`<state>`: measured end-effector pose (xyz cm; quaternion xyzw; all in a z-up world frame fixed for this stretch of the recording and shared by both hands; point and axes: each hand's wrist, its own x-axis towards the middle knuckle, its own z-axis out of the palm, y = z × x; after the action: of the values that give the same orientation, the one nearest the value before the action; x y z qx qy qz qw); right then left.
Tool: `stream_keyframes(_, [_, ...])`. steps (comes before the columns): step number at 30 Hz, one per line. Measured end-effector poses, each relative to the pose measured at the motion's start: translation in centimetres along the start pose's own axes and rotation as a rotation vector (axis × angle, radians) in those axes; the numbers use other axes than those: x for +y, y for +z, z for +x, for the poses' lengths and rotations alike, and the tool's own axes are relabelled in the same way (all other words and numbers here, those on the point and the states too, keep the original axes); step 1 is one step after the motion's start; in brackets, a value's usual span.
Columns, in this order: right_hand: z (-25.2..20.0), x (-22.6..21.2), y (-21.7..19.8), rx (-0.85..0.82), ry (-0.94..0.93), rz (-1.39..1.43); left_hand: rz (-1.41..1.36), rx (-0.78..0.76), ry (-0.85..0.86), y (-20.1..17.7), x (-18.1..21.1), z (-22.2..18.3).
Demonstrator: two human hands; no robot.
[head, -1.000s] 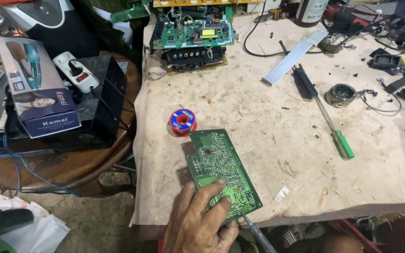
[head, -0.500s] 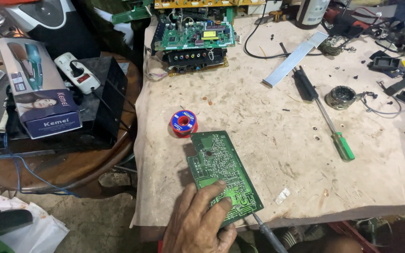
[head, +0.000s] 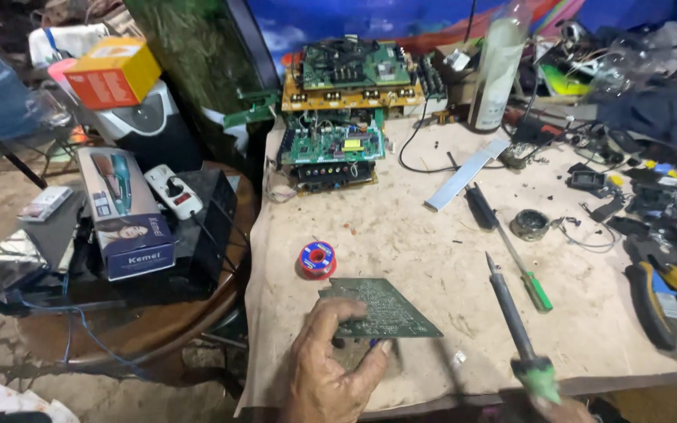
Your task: The person holds a circuit board and applies a soldering iron to various contact points on the back of the board.
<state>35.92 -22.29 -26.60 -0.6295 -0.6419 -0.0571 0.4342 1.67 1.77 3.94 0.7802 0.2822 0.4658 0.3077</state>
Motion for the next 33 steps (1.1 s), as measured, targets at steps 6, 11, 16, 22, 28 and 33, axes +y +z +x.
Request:
stream_keyframes(6, [23.6,-27.0,-1.7,0.459,0.206,0.132,-0.057,-0.025,-0.267,0.1,2.0,1.6])
stream_keyframes(11, [24.9,-26.1,0.5,0.494,0.11,0.165,-0.027,-0.02,-0.272,0.0,2.1,2.4])
stream_keyframes(16, [25.8,-25.7,0.5,0.515,0.164,0.195,-0.043,-0.009,-0.333,0.0,1.9,2.5])
stream_keyframes(22, [26.0,-25.5,0.9,0.537,0.091,0.13,-0.062,0.038,-0.253,0.0,1.9,2.7])
stream_keyframes(28, [26.0,-25.7,0.8,0.523,0.155,0.259,-0.073,0.067,-0.265,0.3,1.7,2.6])
stream_keyframes(33, [25.9,-25.3,1.0,0.542,0.135,0.198,-0.018,0.04,-0.194,0.2,1.8,2.6])
